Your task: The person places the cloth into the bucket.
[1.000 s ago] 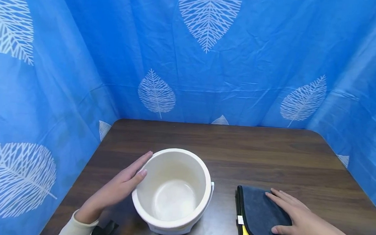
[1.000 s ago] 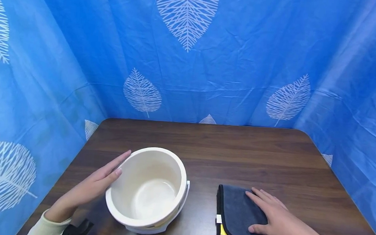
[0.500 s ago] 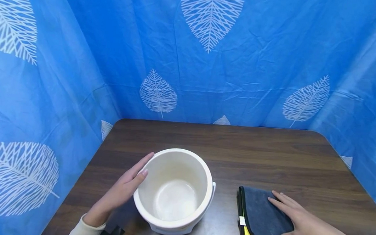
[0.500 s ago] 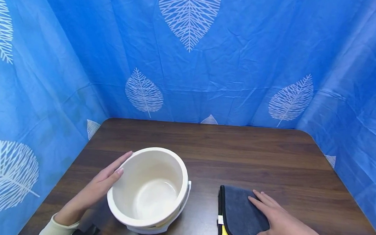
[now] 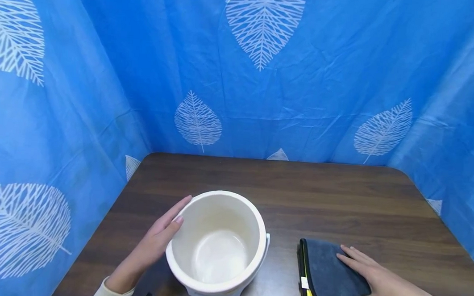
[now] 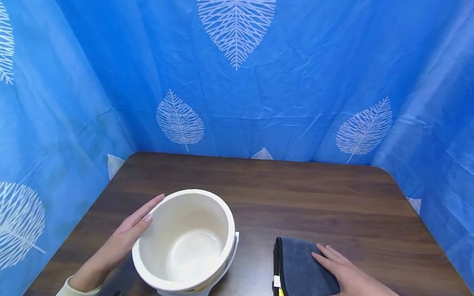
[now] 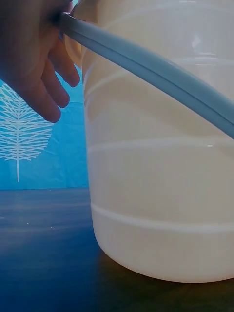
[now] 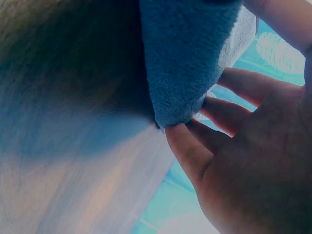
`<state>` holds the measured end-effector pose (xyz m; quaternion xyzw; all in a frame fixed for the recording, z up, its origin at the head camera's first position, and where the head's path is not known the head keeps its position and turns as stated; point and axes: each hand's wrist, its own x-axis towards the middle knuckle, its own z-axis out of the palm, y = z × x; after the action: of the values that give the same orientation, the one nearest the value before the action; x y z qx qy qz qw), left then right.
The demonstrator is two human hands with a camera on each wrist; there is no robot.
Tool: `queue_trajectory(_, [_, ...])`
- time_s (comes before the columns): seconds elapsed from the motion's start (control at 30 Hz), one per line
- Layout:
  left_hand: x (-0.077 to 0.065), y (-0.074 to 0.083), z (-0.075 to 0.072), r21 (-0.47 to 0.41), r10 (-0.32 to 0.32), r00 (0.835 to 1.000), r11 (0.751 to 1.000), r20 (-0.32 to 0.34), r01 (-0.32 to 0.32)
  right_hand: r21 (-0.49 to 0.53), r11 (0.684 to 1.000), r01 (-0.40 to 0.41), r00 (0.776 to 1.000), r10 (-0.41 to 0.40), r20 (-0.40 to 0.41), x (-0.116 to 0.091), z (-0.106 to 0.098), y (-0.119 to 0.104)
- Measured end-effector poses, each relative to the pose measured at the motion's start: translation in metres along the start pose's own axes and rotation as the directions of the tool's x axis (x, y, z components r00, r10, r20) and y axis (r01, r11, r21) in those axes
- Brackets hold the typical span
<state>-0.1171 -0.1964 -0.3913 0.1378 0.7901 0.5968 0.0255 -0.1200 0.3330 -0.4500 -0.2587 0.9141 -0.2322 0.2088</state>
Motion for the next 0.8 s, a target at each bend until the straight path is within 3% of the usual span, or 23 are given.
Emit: queue_trajectory(0.8, [-0.0007,-0.0053,0.0,-0.057,0.037,0.999,0.998,-0.013,-0.037,-0.149,0.987,-0.056,0.996,0.044,-0.083,0.0061,-0.0023,-0.007])
